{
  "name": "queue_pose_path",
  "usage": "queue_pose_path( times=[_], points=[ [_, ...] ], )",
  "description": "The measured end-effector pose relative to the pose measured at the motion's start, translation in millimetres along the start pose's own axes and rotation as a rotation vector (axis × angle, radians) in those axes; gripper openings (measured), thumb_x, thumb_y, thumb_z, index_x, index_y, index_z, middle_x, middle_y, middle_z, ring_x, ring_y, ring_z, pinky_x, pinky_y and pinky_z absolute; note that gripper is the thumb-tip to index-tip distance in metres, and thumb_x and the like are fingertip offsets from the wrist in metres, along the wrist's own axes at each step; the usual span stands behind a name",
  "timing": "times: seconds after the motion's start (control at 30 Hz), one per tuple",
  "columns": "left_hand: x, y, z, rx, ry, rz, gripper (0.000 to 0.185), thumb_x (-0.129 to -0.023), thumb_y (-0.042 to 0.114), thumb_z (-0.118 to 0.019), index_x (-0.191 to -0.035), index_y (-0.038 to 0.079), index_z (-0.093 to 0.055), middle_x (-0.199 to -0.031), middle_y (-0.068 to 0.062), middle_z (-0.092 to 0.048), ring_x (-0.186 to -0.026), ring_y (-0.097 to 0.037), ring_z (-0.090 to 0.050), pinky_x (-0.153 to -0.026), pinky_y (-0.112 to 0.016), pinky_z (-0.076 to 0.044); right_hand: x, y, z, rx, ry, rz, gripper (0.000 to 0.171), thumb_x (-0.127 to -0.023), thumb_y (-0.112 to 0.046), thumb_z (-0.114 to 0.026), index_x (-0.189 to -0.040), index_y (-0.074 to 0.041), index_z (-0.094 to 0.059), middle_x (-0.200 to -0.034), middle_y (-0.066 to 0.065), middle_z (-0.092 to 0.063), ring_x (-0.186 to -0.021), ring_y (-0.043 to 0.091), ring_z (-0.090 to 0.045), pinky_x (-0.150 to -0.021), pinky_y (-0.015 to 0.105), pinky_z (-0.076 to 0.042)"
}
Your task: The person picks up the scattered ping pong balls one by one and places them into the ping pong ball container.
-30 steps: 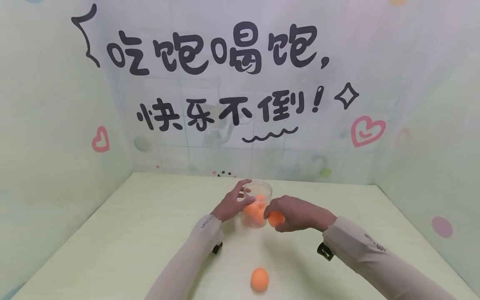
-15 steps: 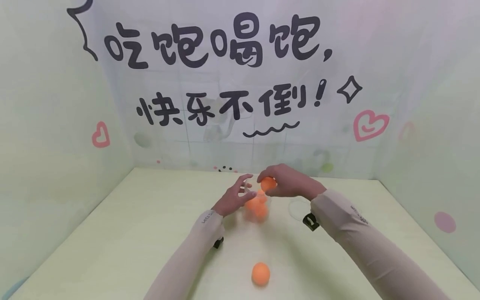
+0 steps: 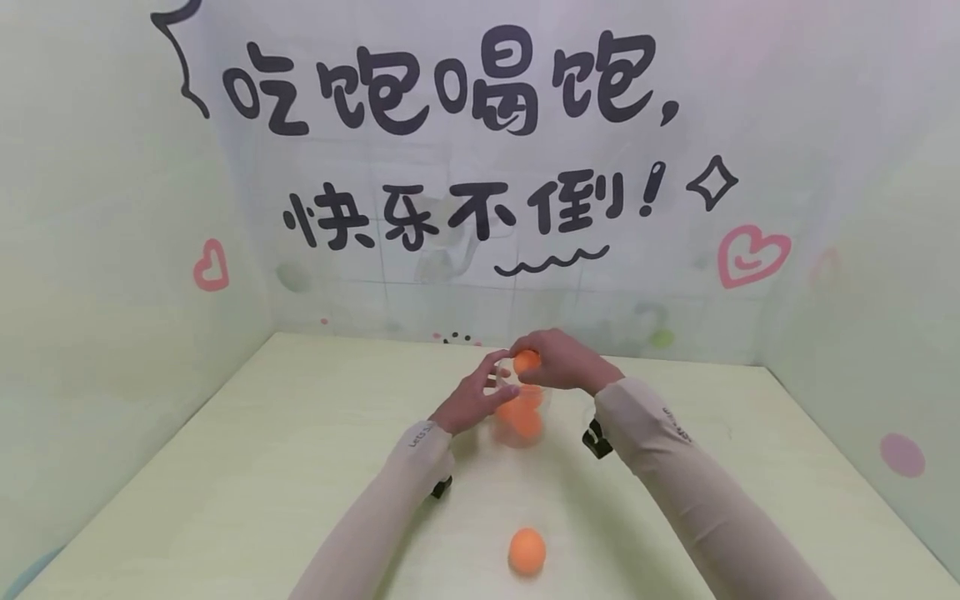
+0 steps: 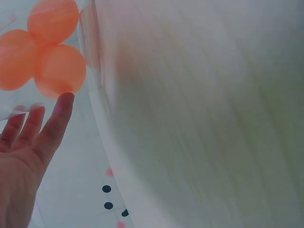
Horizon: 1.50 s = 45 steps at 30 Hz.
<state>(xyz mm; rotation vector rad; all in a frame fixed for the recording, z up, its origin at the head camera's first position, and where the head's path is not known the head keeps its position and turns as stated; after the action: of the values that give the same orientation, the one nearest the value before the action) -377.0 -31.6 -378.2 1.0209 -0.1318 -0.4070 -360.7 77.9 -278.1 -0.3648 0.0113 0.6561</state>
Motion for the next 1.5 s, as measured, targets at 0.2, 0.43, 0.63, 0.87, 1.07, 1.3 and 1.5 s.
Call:
queue_pose_path(
  times=[0.2,0.43,0.63,0.87,1.07,1.3,1.5],
  points=[
    [-0.1,2.7,-0.9,0.006,0.010,-0.046,0.061,-0.091,0.046,-0.057,-0.144,0.033,-0.030,-0.138,-0.007,-0.049,-0.125,-0.029,-0.048,-0.095,-0.051,-0.045,-2.8,11.8,-13.9,-0.031,-0.017,-0.009,0.028,-0.086,-0.012,-0.068,-0.113,-0.006,-0.068,-0.106,0.007,-0.069,-0.084,0.018,-0.056,-0.071,0.025,-0.046],
    [-2.0,0.8,-0.8,-0.019,0.039,-0.047,0.061,-0.090,0.048,-0.057,-0.143,0.034,-0.031,-0.137,-0.006,-0.048,-0.122,-0.028,-0.049,-0.094,-0.051,-0.045,-6.4,15.1,-18.7,-0.014,-0.007,-0.026,0.027,-0.085,-0.012,-0.069,-0.111,-0.006,-0.070,-0.103,0.008,-0.070,-0.083,0.018,-0.057,-0.071,0.025,-0.046],
    [-2.6,0.7,-0.6,-0.017,0.029,-0.054,0.062,-0.090,0.051,-0.056,-0.144,0.034,-0.030,-0.138,-0.007,-0.048,-0.122,-0.030,-0.049,-0.094,-0.053,-0.044,-6.7,13.6,-19.6,0.001,-0.024,-0.085,0.027,-0.085,-0.012,-0.070,-0.111,-0.007,-0.070,-0.100,0.007,-0.070,-0.082,0.020,-0.056,-0.071,0.026,-0.044],
    [-1.9,-1.9,-0.4,-0.019,0.036,-0.049,0.063,-0.090,0.051,-0.057,-0.144,0.035,-0.029,-0.136,-0.009,-0.049,-0.121,-0.030,-0.050,-0.094,-0.052,-0.044,-6.6,13.5,-22.3,0.005,-0.035,-0.082,0.030,-0.085,-0.014,-0.069,-0.114,-0.007,-0.069,-0.105,0.008,-0.069,-0.084,0.021,-0.056,-0.072,0.027,-0.044],
    [-1.0,1.5,-0.2,-0.016,0.033,-0.055,0.061,-0.091,0.047,-0.057,-0.144,0.032,-0.030,-0.136,-0.007,-0.049,-0.119,-0.029,-0.050,-0.093,-0.050,-0.046,-5.4,15.7,-22.3,-0.002,-0.030,-0.081,0.032,-0.085,-0.017,-0.070,-0.115,-0.008,-0.068,-0.105,0.008,-0.069,-0.086,0.021,-0.057,-0.076,0.030,-0.047],
    [-0.3,1.0,-1.7,-0.014,0.024,-0.053,0.061,-0.091,0.046,-0.057,-0.144,0.032,-0.031,-0.134,-0.008,-0.050,-0.120,-0.028,-0.050,-0.093,-0.049,-0.046,-4.4,14.8,-21.1,0.020,-0.029,-0.072,0.032,-0.085,-0.016,-0.069,-0.114,-0.004,-0.067,-0.097,0.007,-0.069,-0.082,0.018,-0.058,-0.075,0.031,-0.049],
    [-0.1,0.4,-1.9,-0.007,0.026,-0.051,0.061,-0.091,0.046,-0.057,-0.144,0.032,-0.031,-0.131,-0.009,-0.050,-0.121,-0.027,-0.049,-0.095,-0.050,-0.045,-4.6,14.7,-21.6,0.005,-0.033,-0.092,0.031,-0.085,-0.015,-0.069,-0.114,-0.004,-0.067,-0.099,0.008,-0.069,-0.088,0.020,-0.061,-0.082,0.035,-0.052]
  ],
)
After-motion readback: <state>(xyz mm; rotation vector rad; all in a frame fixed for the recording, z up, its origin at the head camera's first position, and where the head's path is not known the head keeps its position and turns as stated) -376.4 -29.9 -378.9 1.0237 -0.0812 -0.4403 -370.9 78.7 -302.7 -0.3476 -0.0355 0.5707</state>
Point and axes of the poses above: each hand's wrist, its own x-axis away from the middle knuckle, its own z-axis out of the back of the hand, y = z × x, the point moved 7 cm from there along -x, towards the middle knuckle
